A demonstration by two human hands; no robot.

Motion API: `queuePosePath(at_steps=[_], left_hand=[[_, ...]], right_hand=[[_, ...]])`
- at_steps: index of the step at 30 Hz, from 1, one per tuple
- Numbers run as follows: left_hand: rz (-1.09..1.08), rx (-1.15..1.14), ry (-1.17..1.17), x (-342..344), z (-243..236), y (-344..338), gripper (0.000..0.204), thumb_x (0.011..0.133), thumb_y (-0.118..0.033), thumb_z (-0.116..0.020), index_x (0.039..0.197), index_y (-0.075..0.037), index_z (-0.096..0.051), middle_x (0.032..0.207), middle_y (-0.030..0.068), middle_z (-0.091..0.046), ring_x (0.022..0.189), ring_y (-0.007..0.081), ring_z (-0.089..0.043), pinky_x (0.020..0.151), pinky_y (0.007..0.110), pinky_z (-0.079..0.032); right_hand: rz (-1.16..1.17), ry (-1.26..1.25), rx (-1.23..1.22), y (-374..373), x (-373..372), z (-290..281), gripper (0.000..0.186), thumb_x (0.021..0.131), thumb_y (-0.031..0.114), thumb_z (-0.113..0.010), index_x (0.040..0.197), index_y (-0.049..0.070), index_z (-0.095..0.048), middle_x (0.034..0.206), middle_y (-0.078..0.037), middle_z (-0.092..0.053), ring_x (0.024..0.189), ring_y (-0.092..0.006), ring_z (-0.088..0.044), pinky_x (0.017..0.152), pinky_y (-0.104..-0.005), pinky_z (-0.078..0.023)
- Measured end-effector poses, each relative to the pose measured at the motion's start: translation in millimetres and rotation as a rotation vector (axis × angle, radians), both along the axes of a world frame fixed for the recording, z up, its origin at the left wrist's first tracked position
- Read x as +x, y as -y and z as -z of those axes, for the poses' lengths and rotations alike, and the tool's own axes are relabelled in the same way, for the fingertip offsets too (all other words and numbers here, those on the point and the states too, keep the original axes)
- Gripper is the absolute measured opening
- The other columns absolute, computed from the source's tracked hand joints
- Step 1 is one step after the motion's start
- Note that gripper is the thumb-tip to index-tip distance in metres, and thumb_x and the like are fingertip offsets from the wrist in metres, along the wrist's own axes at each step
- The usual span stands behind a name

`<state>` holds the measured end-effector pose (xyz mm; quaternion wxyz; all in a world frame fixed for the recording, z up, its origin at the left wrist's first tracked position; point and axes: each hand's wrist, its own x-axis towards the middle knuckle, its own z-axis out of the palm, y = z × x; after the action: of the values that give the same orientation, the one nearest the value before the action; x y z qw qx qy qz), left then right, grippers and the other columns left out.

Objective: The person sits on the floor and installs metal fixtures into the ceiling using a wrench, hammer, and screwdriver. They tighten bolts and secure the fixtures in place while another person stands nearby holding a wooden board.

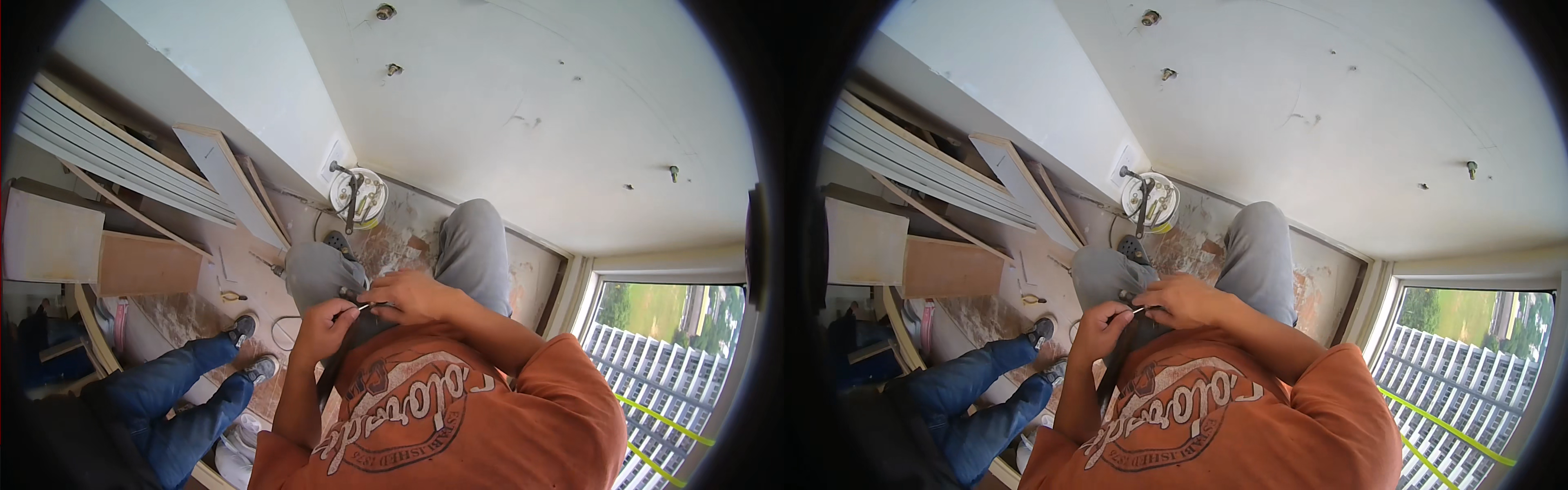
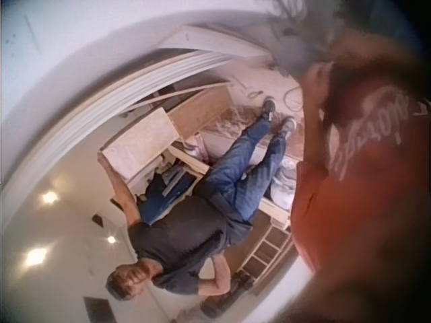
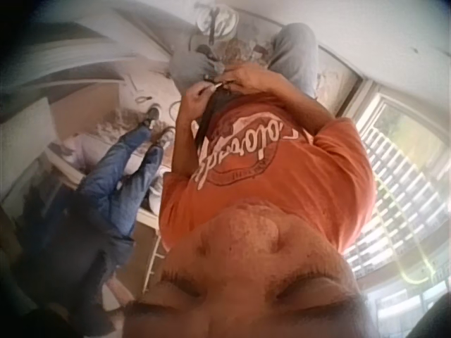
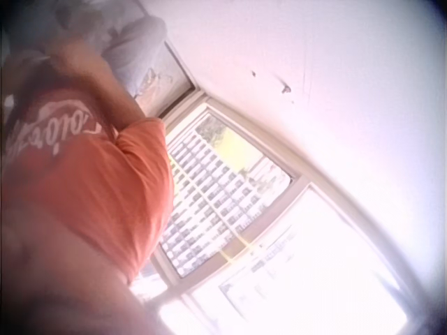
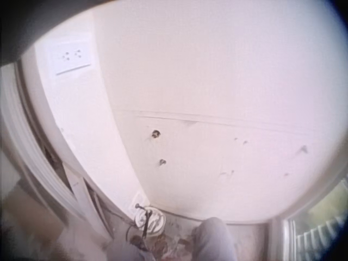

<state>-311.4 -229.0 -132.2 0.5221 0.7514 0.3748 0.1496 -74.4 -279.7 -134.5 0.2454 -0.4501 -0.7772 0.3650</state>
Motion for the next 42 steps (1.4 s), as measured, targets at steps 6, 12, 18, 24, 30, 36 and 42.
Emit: queuePosePath(at_steps=[6, 12, 18, 24, 30, 36, 42], left_hand=[[-0.370, -0.030, 0.160, -12.3, 11.0, -0.9, 0.034, 0.089, -0.012, -0.064, 0.120, -0.001, -0.056, 0.095, 0.0065, -0.065, 0.081, 0.0127, -0.060, 0.071, 0.028, -0.049], [-0.401, 0.007, -0.026, -53.6, 17.0, -2.8, 0.030, 0.089, -0.012, -0.064, 0.117, -0.001, -0.059, 0.097, 0.0074, -0.064, 0.085, 0.0131, -0.060, 0.076, 0.027, -0.049], [-0.451, 0.165, -0.134, -46.1, 11.1, -2.4, 0.018, 0.091, -0.016, -0.064, 0.082, 0.000, -0.063, 0.065, 0.0060, -0.058, 0.061, 0.0103, -0.052, 0.057, 0.027, -0.043], [-0.560, 0.260, 0.079, -34.5, 18.7, -19.1, 0.050, 0.091, -0.014, -0.060, 0.136, -0.002, -0.040, 0.107, 0.0162, -0.058, 0.083, 0.0168, -0.059, 0.070, 0.028, -0.049], [-0.711, 0.367, -0.421, -60.9, 42.9, -16.2, 0.065, 0.092, -0.036, -0.055, 0.139, 0.004, -0.035, 0.130, 0.0252, -0.050, 0.110, 0.0381, -0.058, 0.088, 0.043, -0.049], [-0.504, -0.379, -0.643, -72.8, 59.0, -16.5, 0.093, 0.089, -0.074, -0.027, 0.106, 0.010, -0.063, 0.107, 0.0285, -0.064, 0.103, 0.0433, -0.061, 0.091, 0.046, -0.047], [-0.541, -0.079, -0.549, -70.6, 75.7, -18.4, 0.097, 0.091, -0.071, -0.025, 0.098, 0.018, -0.063, 0.126, 0.0320, -0.052, 0.107, 0.0440, -0.059, 0.096, 0.045, -0.044]], right_hand=[[0.243, -0.230, -0.160, 9.0, 22.8, 45.0, 0.029, 0.092, 0.014, -0.060, 0.119, 0.004, -0.061, 0.101, -0.012, -0.065, 0.088, -0.0243, -0.065, 0.077, -0.0349, -0.050], [0.697, -0.699, -0.602, -25.9, 36.6, 73.4, 0.032, 0.092, 0.012, -0.059, 0.122, 0.001, -0.057, 0.093, -0.005, -0.064, 0.082, -0.0114, -0.059, 0.071, -0.0265, -0.049], [0.820, -1.171, -0.857, -43.0, 18.2, 76.7, 0.035, 0.087, 0.004, -0.061, 0.120, -0.001, -0.051, 0.091, -0.010, -0.062, 0.071, -0.0160, -0.061, 0.063, -0.0279, -0.050], [0.769, -1.069, -0.675, -42.8, 48.3, 49.7, 0.036, 0.090, 0.009, -0.058, 0.123, 0.000, -0.047, 0.092, -0.011, -0.061, 0.072, -0.0176, -0.060, 0.058, -0.0291, -0.050], [0.799, -1.101, -0.685, -71.6, 73.5, 91.4, 0.032, 0.092, 0.013, -0.057, 0.121, 0.005, -0.046, 0.087, -0.008, -0.058, 0.067, -0.0158, -0.056, 0.052, -0.0270, -0.048], [0.860, -1.003, -0.758, -85.8, 78.3, 125.1, 0.025, 0.092, 0.012, -0.056, 0.115, 0.004, -0.047, 0.082, -0.008, -0.058, 0.062, -0.0159, -0.056, 0.047, -0.0264, -0.046], [0.866, -1.007, -0.737, -81.8, 76.5, 123.1, 0.027, 0.092, 0.012, -0.056, 0.116, 0.003, -0.046, 0.080, -0.008, -0.058, 0.060, -0.0157, -0.055, 0.046, -0.0267, -0.046]])
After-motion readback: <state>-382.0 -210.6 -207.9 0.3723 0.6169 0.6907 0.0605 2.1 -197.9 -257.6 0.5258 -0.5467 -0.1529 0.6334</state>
